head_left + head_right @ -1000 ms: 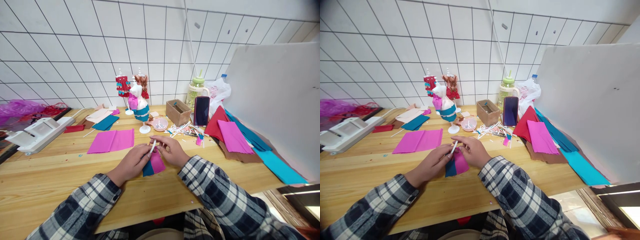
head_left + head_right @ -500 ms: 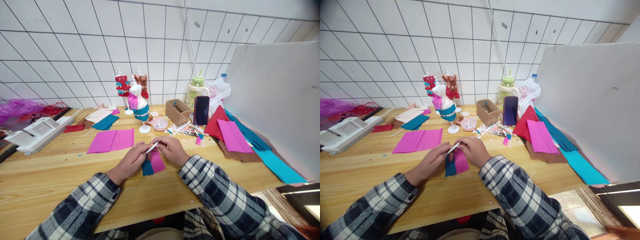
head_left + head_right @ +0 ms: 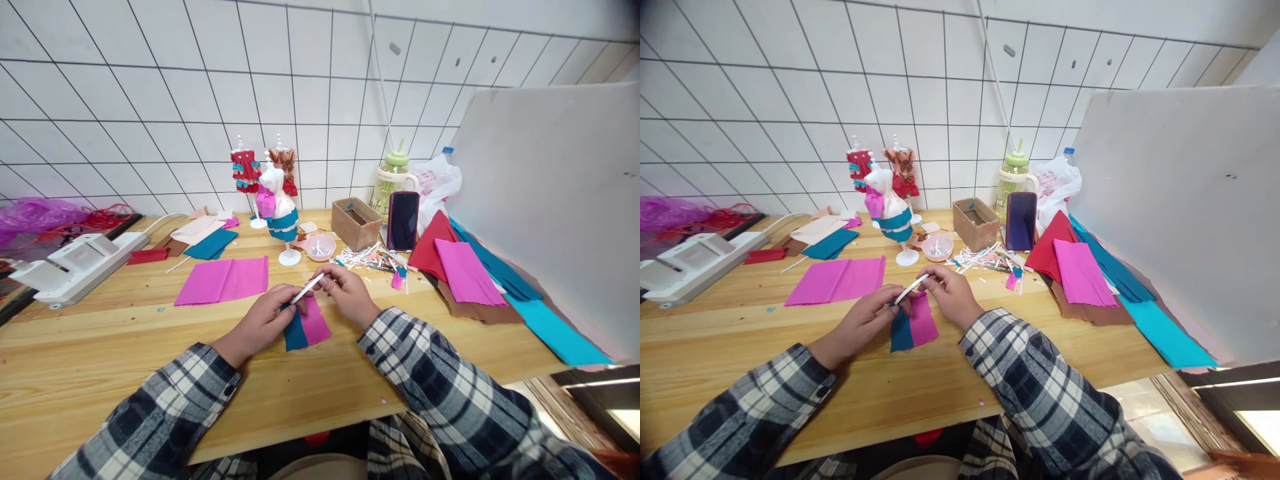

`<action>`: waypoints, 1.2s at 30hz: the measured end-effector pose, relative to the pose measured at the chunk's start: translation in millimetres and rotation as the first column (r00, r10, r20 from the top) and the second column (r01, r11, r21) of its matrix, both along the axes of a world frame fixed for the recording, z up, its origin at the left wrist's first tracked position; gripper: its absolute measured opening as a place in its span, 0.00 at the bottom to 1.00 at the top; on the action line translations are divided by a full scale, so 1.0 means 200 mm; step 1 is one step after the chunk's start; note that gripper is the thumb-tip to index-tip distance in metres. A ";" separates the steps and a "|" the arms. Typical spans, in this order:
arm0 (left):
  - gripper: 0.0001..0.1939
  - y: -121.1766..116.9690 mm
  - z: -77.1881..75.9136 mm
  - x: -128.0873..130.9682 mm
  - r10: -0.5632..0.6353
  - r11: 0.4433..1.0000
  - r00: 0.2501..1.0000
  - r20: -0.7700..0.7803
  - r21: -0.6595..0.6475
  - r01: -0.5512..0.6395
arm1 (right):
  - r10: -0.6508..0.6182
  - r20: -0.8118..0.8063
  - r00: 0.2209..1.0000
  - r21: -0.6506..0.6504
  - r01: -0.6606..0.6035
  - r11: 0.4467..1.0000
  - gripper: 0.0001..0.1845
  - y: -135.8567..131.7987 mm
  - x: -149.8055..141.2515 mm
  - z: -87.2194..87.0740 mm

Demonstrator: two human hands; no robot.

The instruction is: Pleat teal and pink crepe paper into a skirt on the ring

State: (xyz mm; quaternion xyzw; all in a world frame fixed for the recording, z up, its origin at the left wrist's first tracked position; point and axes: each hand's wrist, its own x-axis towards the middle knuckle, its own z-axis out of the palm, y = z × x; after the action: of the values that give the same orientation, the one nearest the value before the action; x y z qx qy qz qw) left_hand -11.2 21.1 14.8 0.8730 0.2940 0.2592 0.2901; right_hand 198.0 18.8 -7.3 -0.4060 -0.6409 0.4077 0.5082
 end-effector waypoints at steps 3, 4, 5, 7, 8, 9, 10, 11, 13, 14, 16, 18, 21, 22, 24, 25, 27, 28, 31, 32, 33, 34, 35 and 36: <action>0.14 0.00 0.00 0.00 0.014 0.999 0.999 0.030 -0.038 -0.013 | -0.017 -0.121 0.993 -0.099 0.005 0.995 0.16 0.02 0.01 0.00; 0.14 0.00 0.00 -0.01 0.019 0.999 0.999 0.034 -0.042 -0.017 | -0.008 -0.143 0.990 -0.120 -0.010 0.993 0.18 0.03 0.01 0.00; 0.15 0.00 0.00 -0.01 0.022 0.999 0.999 0.035 -0.043 -0.020 | 0.006 -0.164 0.987 -0.135 -0.029 0.990 0.19 0.03 0.01 0.00; 0.16 0.00 0.00 -0.01 0.019 0.999 0.999 0.034 -0.037 -0.018 | 0.029 -0.202 0.979 -0.158 -0.062 0.985 0.22 0.03 0.01 0.00; 0.16 0.00 0.00 -0.01 0.011 0.999 0.999 0.036 -0.032 -0.010 | 0.040 -0.219 0.975 -0.167 -0.078 0.983 0.23 0.03 0.01 0.01; 0.16 0.00 0.00 -0.01 -0.002 1.000 0.999 0.039 -0.025 0.003 | 0.050 -0.235 0.971 -0.173 -0.093 0.981 0.24 0.03 0.01 0.01; 0.16 0.00 0.00 -0.02 -0.017 1.000 0.999 0.042 -0.018 0.018 | 0.059 -0.248 0.967 -0.178 -0.106 0.978 0.24 0.03 0.01 0.01; 0.16 -0.01 0.01 -0.02 -0.033 0.999 0.998 0.046 -0.011 0.034 | 0.066 -0.260 0.963 -0.183 -0.116 0.976 0.24 0.03 0.01 0.01; 0.16 -0.01 0.01 -0.02 -0.059 0.998 0.997 0.058 0.003 0.059 | 0.073 -0.281 0.957 -0.196 -0.132 0.972 0.23 0.02 0.01 0.01; 0.16 -0.01 0.02 -0.02 -0.068 0.998 0.996 0.065 0.008 0.068 | 0.074 -0.292 0.953 -0.205 -0.138 0.969 0.23 0.02 0.01 0.01; 0.15 -0.01 0.01 -0.02 -0.080 0.997 0.993 0.082 0.013 0.080 | 0.073 -0.322 0.944 -0.226 -0.152 0.962 0.23 0.03 0.01 0.00; 0.15 0.00 0.01 -0.02 -0.081 0.997 0.992 0.099 0.022 0.079 | 0.078 -0.364 0.928 -0.255 -0.180 0.950 0.24 0.03 0.01 -0.01; 0.15 0.00 -0.01 -0.03 -0.056 0.997 0.993 0.101 0.053 0.051 | 0.102 -0.423 0.901 -0.302 -0.246 0.921 0.24 0.02 -0.01 -0.02; 0.15 0.00 -0.02 -0.03 -0.050 0.997 0.994 0.096 0.063 0.044 | 0.113 -0.435 0.893 -0.316 -0.269 0.910 0.24 0.02 -0.01 -0.02; 0.15 0.01 -0.02 -0.04 -0.049 0.996 0.995 0.083 0.072 0.043 | 0.129 -0.454 0.882 -0.337 -0.304 0.891 0.23 0.01 -0.02 -0.02; 0.16 0.00 -0.02 -0.04 -0.054 0.996 0.996 0.076 0.075 0.048 | 0.134 -0.464 0.876 -0.347 -0.319 0.882 0.22 0.01 -0.02 -0.02; 0.17 0.00 -0.01 -0.04 -0.073 0.994 0.995 0.066 0.092 0.066 | 0.146 -0.489 0.860 -0.365 -0.354 0.861 0.20 0.00 -0.03 -0.03; 0.18 -0.01 -0.01 -0.03 -0.085 0.991 0.994 0.062 0.109 0.078 | 0.155 -0.502 0.851 -0.371 -0.374 0.850 0.20 0.00 -0.03 -0.03; 0.18 -0.03 0.01 -0.03 -0.126 0.980 0.991 0.042 0.163 0.117 | 0.196 -0.522 0.830 -0.367 -0.426 0.827 0.19 0.00 -0.04 -0.04; 0.18 -0.03 0.01 -0.02 -0.135 0.976 0.990 0.028 0.176 0.128 | 0.208 -0.519 0.829 -0.364 -0.434 0.824 0.19 0.00 -0.04 -0.04; 0.18 -0.03 0.01 -0.02 -0.142 0.973 0.990 0.013 0.186 0.137 | 0.216 -0.510 0.832 -0.364 -0.437 0.823 0.19 0.01 -0.04 -0.05; 0.18 -0.03 0.00 -0.02 -0.145 0.971 0.989 -0.001 0.195 0.142 | 0.220 -0.499 0.838 -0.365 -0.434 0.824 0.20 0.01 -0.04 -0.05; 0.17 -0.02 0.00 -0.02 -0.143 0.968 0.990 -0.014 0.204 0.143 | 0.221 -0.486 0.846 -0.367 -0.427 0.827 0.20 0.01 -0.03 -0.05; 0.16 -0.01 -0.01 -0.02 -0.141 0.966 0.990 -0.025 0.215 0.143 | 0.219 -0.474 0.853 -0.365 -0.416 0.833 0.20 0.01 -0.03 -0.05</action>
State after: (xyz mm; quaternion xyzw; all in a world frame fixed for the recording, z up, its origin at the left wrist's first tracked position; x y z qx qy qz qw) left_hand -15.2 18.1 13.0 0.9194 0.2021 0.2642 0.2100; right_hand 191.6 21.7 -17.3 -0.3030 -0.4648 0.7027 0.4454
